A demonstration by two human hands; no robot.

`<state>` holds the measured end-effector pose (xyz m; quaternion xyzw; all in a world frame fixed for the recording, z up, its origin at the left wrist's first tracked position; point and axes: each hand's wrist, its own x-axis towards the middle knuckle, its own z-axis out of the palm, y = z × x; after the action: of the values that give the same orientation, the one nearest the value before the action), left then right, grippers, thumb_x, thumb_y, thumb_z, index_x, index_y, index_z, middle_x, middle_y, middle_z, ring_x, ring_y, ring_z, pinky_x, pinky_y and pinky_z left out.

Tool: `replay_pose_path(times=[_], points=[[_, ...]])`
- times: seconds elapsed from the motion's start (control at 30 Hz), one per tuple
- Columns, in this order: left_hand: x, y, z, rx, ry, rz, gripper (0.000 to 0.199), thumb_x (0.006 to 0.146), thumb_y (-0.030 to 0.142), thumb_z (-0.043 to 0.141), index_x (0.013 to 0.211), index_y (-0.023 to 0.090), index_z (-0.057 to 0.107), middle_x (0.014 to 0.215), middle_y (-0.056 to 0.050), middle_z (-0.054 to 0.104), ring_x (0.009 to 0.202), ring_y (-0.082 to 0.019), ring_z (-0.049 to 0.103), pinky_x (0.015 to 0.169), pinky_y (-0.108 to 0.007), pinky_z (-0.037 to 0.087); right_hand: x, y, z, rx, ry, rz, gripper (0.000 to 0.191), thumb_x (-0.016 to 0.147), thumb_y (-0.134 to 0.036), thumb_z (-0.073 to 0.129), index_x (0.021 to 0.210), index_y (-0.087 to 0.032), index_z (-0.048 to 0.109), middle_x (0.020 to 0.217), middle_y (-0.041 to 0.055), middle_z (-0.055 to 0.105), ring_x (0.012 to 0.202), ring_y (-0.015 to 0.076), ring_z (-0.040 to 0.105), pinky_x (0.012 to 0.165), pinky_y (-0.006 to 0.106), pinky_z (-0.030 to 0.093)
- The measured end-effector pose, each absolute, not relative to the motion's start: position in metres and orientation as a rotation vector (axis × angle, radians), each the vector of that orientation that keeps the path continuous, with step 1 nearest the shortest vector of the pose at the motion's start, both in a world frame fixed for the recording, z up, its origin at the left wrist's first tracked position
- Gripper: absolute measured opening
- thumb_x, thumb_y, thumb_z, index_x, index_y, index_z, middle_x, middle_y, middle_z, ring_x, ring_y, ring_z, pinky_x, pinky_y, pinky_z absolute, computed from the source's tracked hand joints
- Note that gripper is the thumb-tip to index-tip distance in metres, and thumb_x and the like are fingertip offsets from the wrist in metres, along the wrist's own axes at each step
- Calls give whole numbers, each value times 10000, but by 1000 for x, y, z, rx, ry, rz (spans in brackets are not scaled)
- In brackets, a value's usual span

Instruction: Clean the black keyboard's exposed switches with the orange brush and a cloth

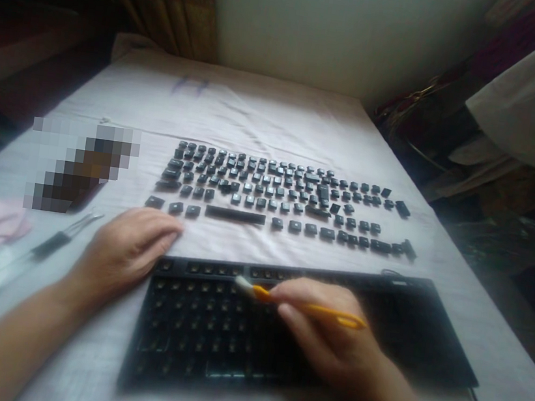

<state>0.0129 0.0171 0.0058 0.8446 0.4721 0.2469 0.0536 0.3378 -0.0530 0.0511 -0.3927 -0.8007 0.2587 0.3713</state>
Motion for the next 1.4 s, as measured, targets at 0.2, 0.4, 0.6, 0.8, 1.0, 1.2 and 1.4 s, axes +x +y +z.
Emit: replay_pose_path(times=[0.2, 0.4, 0.6, 0.8, 1.0, 1.2, 1.4], points=[[14, 17, 9, 2546, 1446, 748, 226, 958, 353, 540, 1009, 237, 727, 1026, -59, 782, 972, -226, 712, 932, -388, 553, 350, -58, 43, -1137, -1649, 743, 108, 971, -216, 622, 976, -211, 729, 762, 23, 768, 612, 168, 735, 593, 246, 612], [10, 19, 6, 2586, 1424, 735, 225, 956, 337, 568, 1034, 203, 732, 1046, -72, 775, 1004, -214, 694, 948, -357, 535, 370, -56, 47, -1322, -1362, 607, 218, 974, -405, 658, 867, -224, 717, 608, -16, 690, 487, 141, 658, 506, 228, 558], [7, 19, 5, 2565, 1438, 746, 231, 956, 360, 559, 1032, 219, 726, 1054, -71, 772, 990, -210, 695, 936, -357, 538, 385, -55, 54, -1344, -1474, 547, 271, 949, -430, 678, 773, -225, 705, 562, -17, 667, 449, 141, 629, 438, 229, 518], [8, 20, 5, 2534, 1473, 735, 258, 945, 397, 553, 1026, 235, 737, 1053, -69, 780, 989, -222, 703, 943, -364, 540, 396, -52, 54, -1320, -1534, 633, 232, 907, -341, 727, 704, -233, 706, 568, -15, 680, 464, 140, 627, 461, 242, 516], [6, 21, 4, 2547, 1461, 751, 247, 925, 395, 575, 1037, 247, 739, 1051, -59, 783, 984, -237, 709, 937, -372, 536, 389, -44, 47, -1390, -1375, 784, 354, 874, -468, 739, 636, -210, 689, 499, -10, 662, 399, 129, 589, 397, 218, 489], [8, 21, 5, 2579, 1438, 799, 256, 929, 397, 567, 1009, 233, 746, 1018, -70, 786, 941, -229, 717, 920, -347, 537, 382, -41, 53, -1395, -1434, 821, 330, 866, -406, 736, 617, -193, 696, 493, -3, 660, 422, 124, 594, 421, 205, 486], [8, 22, 6, 2556, 1457, 789, 278, 921, 438, 558, 994, 249, 749, 1000, -69, 789, 924, -251, 724, 899, -385, 547, 383, -41, 50, -1404, -1466, 821, 361, 864, -443, 737, 615, -188, 680, 507, 5, 666, 434, 128, 598, 437, 215, 493]])
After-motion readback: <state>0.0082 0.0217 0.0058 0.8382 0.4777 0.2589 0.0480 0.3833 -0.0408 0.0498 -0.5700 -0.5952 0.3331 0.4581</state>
